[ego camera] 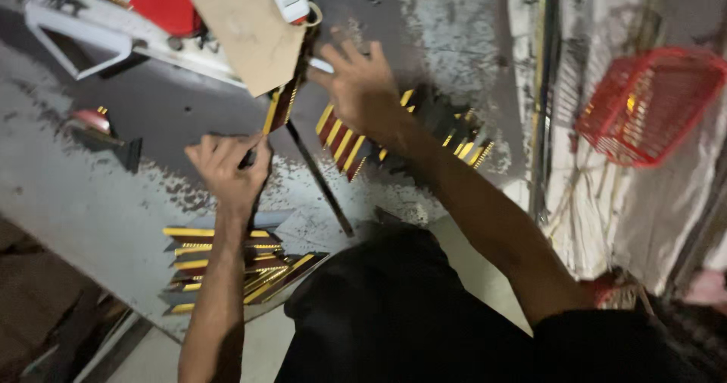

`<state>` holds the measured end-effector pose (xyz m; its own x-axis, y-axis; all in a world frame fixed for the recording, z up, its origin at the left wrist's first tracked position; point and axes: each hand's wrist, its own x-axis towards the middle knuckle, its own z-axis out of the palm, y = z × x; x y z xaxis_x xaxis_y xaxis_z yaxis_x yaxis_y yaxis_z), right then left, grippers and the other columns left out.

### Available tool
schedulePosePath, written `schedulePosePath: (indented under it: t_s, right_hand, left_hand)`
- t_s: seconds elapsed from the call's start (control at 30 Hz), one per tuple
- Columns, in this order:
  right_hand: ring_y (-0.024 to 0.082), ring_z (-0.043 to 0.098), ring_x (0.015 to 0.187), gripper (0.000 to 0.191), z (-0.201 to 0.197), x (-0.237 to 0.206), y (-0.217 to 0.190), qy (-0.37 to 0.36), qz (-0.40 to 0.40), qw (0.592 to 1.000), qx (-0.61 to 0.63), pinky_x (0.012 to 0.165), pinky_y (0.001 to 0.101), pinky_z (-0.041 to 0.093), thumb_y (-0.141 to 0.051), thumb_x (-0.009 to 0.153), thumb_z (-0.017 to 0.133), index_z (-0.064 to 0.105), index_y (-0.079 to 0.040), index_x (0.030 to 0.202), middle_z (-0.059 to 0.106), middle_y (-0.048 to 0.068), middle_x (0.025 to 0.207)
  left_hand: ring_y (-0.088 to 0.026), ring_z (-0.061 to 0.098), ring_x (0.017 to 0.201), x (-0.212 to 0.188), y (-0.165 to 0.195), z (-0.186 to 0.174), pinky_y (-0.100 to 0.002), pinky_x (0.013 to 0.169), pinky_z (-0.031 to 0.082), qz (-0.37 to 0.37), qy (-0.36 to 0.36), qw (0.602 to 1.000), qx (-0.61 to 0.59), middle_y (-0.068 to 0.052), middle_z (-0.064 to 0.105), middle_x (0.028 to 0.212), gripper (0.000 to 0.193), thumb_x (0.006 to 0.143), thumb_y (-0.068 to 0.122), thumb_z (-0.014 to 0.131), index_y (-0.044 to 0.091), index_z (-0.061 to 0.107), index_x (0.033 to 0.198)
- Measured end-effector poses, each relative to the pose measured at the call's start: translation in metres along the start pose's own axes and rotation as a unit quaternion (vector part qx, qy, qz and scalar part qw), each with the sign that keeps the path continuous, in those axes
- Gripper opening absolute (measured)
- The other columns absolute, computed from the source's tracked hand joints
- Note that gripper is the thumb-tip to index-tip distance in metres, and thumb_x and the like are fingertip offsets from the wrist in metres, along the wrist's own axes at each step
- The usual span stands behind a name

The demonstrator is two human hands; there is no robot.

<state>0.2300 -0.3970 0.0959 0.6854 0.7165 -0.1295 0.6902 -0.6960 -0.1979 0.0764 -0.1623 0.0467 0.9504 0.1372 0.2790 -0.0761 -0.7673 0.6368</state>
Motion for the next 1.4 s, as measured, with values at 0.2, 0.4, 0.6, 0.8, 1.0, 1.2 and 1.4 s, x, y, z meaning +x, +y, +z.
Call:
schedulePosePath:
  t_s: [0.2,0.4,0.6,0.8,1.0,1.2,1.4]
  right_hand:
    - [0.029,0.055,0.122,0.034,0.012,0.062,0.017,0.011,-0.019,0.997,-0.073,0.094,0.0506,0.04,-0.02,0.091,0.063,0.077,-0.016,0.121,0.062,0.01,0.124]
    - [0.024,0.056,0.115,0.032,0.006,0.07,0.033,0.08,-0.086,0.979,-0.168,0.105,0.0495,0.041,-0.018,0.097,0.067,0.077,-0.015,0.128,0.069,0.004,0.113]
    - [0.024,0.055,0.12,0.035,-0.001,0.039,0.035,0.039,-0.114,0.987,-0.105,0.098,0.0476,0.041,-0.02,0.087,0.073,0.076,-0.019,0.122,0.069,0.002,0.118]
    - [0.027,0.053,0.124,0.031,-0.005,0.009,-0.005,0.079,-0.101,0.992,0.004,0.092,0.0458,0.04,-0.026,0.095,0.071,0.073,-0.018,0.125,0.064,0.006,0.131]
    - [0.028,0.05,0.131,0.033,-0.009,-0.051,-0.018,0.02,-0.11,0.994,0.002,0.101,0.0482,0.038,-0.026,0.098,0.067,0.072,-0.017,0.13,0.062,0.007,0.139]
    - [0.03,0.053,0.13,0.033,-0.025,-0.077,-0.039,0.096,-0.019,0.984,0.148,0.107,0.046,0.036,-0.021,0.107,0.062,0.068,-0.007,0.136,0.063,0.008,0.137]
    - [0.029,0.058,0.118,0.032,-0.027,-0.123,-0.068,0.156,0.044,0.953,0.254,0.104,0.0427,0.041,-0.017,0.106,0.062,0.068,-0.002,0.134,0.068,0.014,0.126]
  left_hand:
    - [-0.019,0.056,0.084,0.047,-0.033,0.013,-0.038,0.086,0.033,-0.006,0.003,1.0,0.006,0.002,0.07,0.083,0.008,0.089,0.014,0.086,0.014,0.081,0.095]
    - [-0.026,0.057,0.101,0.04,-0.033,-0.021,-0.044,0.089,0.035,-0.147,0.134,0.964,0.174,-0.005,0.07,0.104,0.02,0.096,0.024,0.081,0.014,0.075,0.112]
    - [-0.03,0.053,0.12,-0.031,-0.012,-0.081,-0.049,0.097,0.036,-0.051,-0.059,0.971,0.225,-0.005,0.066,0.129,0.035,0.096,0.026,0.071,0.017,0.07,0.13]
    - [-0.026,0.053,0.125,-0.044,-0.007,-0.097,-0.048,0.103,0.038,0.005,-0.281,0.924,0.259,0.0,0.062,0.131,0.028,0.09,0.025,0.071,0.02,0.071,0.117]
    - [-0.027,0.053,0.116,-0.08,0.004,-0.108,-0.047,0.096,0.039,0.085,-0.276,0.928,0.234,-0.005,0.062,0.125,0.042,0.084,0.033,0.07,0.016,0.07,0.123]
    - [-0.023,0.055,0.119,-0.1,0.013,-0.107,-0.045,0.102,0.041,0.063,-0.352,0.9,0.251,-0.002,0.062,0.124,0.032,0.092,0.034,0.066,0.014,0.067,0.118]
    - [-0.025,0.056,0.119,-0.102,0.02,-0.107,-0.042,0.102,0.041,0.12,-0.272,0.916,0.271,-0.006,0.062,0.124,0.035,0.092,0.025,0.064,0.012,0.068,0.125]
